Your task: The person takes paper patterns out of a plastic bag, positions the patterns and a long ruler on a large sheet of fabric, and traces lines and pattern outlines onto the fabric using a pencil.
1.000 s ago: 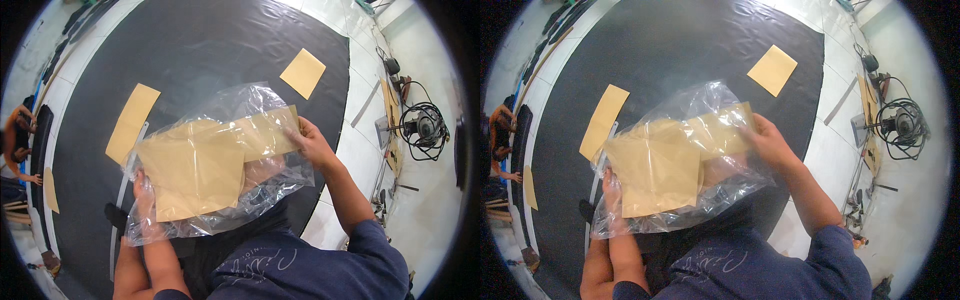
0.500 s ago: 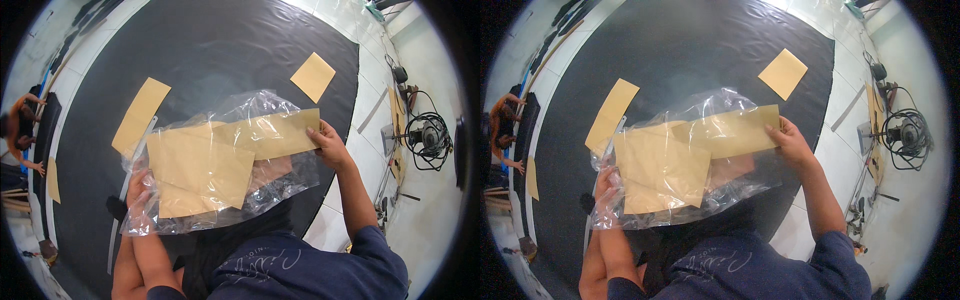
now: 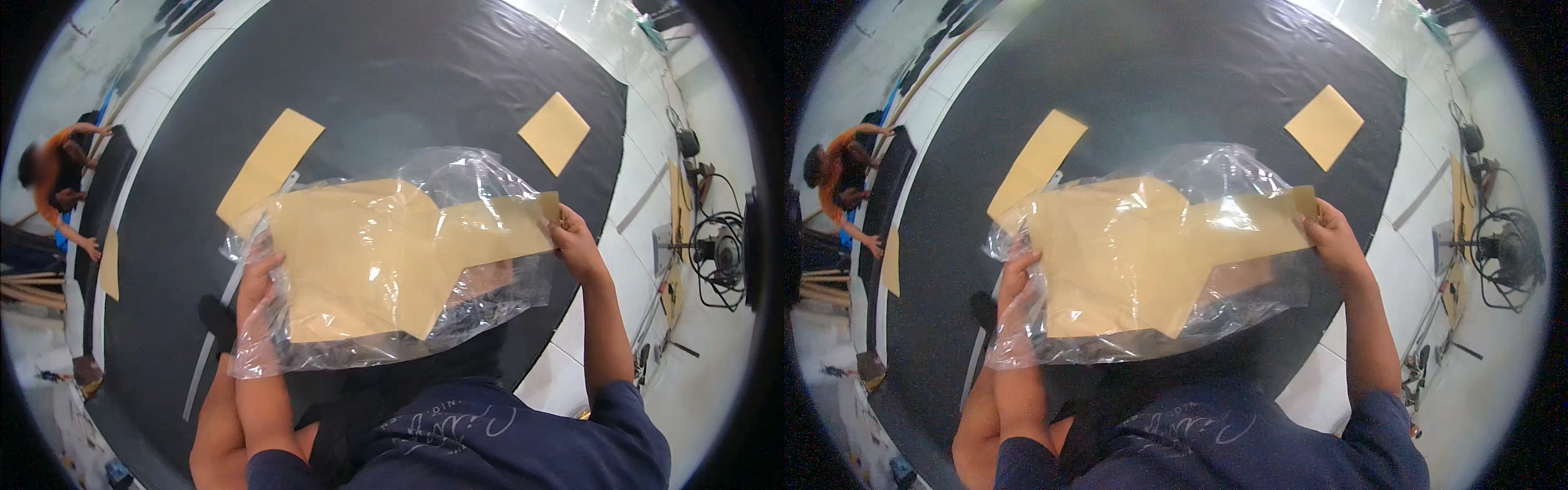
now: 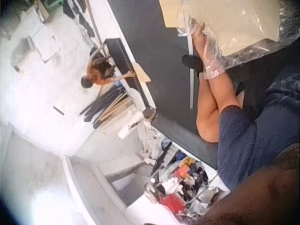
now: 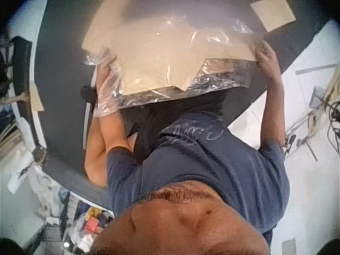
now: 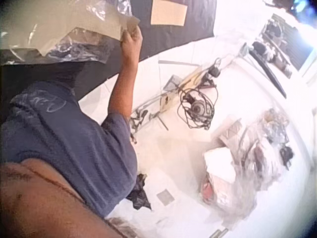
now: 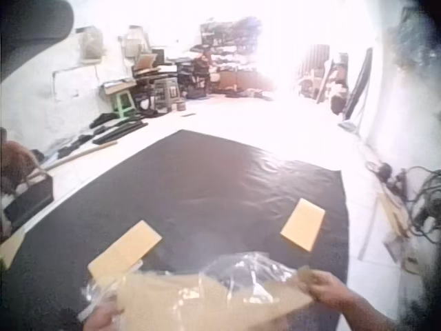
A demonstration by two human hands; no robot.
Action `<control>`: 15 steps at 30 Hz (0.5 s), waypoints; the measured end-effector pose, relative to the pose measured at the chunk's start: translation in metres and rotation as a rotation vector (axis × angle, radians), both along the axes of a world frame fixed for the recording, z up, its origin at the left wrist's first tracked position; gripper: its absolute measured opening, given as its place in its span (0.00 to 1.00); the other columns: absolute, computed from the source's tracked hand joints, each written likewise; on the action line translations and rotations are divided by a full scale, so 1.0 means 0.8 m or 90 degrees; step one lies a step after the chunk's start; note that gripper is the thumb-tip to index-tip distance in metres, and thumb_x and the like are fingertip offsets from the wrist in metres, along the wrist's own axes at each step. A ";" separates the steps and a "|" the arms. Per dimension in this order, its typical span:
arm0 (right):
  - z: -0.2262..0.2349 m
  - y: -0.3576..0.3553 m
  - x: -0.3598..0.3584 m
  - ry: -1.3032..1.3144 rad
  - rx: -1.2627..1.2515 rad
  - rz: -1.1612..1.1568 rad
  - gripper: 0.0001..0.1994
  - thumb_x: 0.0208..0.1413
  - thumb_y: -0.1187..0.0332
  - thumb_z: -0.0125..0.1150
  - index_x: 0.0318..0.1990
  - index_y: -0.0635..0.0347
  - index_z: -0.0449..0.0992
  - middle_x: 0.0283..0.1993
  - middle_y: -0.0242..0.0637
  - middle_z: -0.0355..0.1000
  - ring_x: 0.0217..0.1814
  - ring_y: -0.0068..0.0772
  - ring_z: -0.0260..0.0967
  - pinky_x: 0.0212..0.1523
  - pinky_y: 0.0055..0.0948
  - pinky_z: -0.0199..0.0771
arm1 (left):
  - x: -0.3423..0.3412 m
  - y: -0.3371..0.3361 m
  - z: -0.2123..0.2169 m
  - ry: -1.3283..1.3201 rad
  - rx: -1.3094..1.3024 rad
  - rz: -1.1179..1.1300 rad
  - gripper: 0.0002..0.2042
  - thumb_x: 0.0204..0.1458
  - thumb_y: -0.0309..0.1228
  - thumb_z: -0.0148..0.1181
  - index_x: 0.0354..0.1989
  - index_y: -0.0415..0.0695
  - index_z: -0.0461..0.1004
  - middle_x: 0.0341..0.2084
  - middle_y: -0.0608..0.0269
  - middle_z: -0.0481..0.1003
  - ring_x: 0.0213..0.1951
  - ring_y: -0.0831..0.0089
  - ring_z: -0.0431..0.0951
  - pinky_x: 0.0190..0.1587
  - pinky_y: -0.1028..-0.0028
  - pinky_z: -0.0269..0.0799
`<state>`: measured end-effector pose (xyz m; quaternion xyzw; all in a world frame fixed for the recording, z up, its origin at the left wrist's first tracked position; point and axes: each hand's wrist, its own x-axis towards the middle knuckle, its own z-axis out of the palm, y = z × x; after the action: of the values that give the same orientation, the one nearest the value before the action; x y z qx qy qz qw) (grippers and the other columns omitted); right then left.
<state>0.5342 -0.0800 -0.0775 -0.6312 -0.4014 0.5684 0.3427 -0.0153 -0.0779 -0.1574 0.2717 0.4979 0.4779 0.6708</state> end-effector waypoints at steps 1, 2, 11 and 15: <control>-0.009 -0.001 0.003 0.033 0.008 -0.016 0.17 0.64 0.64 0.60 0.57 0.60 0.72 0.42 0.23 0.75 0.35 0.12 0.70 0.32 0.16 0.68 | 0.001 0.001 0.003 0.007 0.002 0.007 0.33 0.54 0.21 0.57 0.70 0.40 0.54 0.57 0.49 0.72 0.56 0.60 0.75 0.59 0.65 0.72; -0.015 -0.001 0.001 0.051 0.016 -0.017 0.16 0.64 0.67 0.59 0.57 0.62 0.72 0.43 0.26 0.76 0.39 0.14 0.72 0.38 0.18 0.71 | 0.001 0.002 0.006 -0.012 -0.008 0.028 0.31 0.52 0.20 0.58 0.67 0.39 0.58 0.57 0.50 0.71 0.57 0.59 0.74 0.59 0.63 0.71; 0.005 0.008 -0.049 0.089 -0.007 0.172 0.20 0.60 0.66 0.62 0.57 0.65 0.72 0.50 0.34 0.76 0.51 0.26 0.73 0.54 0.30 0.72 | 0.011 0.005 0.023 -0.004 0.020 0.053 0.35 0.52 0.20 0.56 0.71 0.41 0.53 0.59 0.47 0.70 0.57 0.57 0.74 0.59 0.59 0.72; -0.008 0.015 -0.072 0.211 0.039 0.257 0.22 0.57 0.70 0.63 0.59 0.66 0.71 0.60 0.37 0.71 0.60 0.30 0.69 0.62 0.34 0.68 | 0.021 0.011 0.026 -0.093 0.050 0.056 0.34 0.50 0.20 0.52 0.69 0.39 0.54 0.58 0.47 0.69 0.57 0.56 0.74 0.60 0.59 0.70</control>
<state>0.4763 -0.0682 -0.0837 -0.4259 -0.4746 0.7084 0.3027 0.0013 -0.0688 -0.1368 0.2399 0.4403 0.5444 0.6724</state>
